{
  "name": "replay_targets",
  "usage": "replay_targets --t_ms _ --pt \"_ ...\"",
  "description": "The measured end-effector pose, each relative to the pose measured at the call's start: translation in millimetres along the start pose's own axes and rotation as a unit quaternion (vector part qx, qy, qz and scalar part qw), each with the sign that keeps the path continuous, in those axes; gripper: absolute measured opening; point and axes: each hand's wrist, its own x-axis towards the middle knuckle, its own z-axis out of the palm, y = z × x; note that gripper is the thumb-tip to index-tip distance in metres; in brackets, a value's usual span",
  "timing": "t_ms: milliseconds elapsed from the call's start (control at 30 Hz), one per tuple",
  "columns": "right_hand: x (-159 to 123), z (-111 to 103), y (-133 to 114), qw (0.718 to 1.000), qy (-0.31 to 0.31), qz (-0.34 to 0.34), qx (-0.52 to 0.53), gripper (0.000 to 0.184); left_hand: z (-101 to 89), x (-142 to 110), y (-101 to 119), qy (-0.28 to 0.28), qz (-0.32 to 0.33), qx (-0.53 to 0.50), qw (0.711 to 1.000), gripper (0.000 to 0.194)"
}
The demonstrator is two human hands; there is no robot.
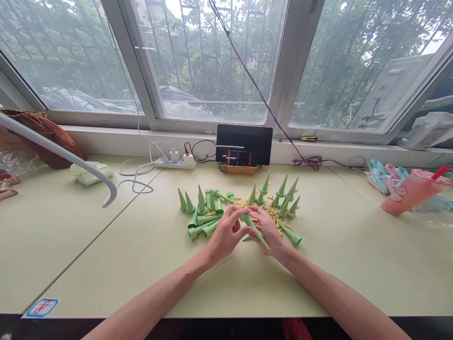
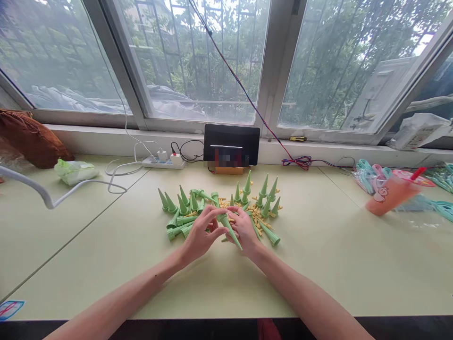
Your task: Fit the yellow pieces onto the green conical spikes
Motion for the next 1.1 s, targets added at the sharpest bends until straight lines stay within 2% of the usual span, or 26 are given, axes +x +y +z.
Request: replay_targets --t_ms 200,567,900,1100 --pt "-1.8 -0.6 -0.8 0.999 -0.038 0.004 0.011 0.041 0.8 -3.0 2.1 -0.011 0.004 0.012 1.000 0.028" --pt "0.4 -1.1 0.1 0.998 -0.054 -0.024 -0.008 0.046 2.2 -4.4 3.0 0.003 0.002 0.005 1.000 0.025" --pt "1.0 -5.1 6.6 0.988 -0.067 -0.126 -0.052 0.033 3.3 -3.8 2.5 0.026 -0.008 -0.013 1.000 0.028" --pt "-5.4 -1.7 7.3 0.983 -0.057 -0.159 -0.076 0.027 3.4 -4.0 3.0 0.034 -0.028 -0.051 0.998 0.026"
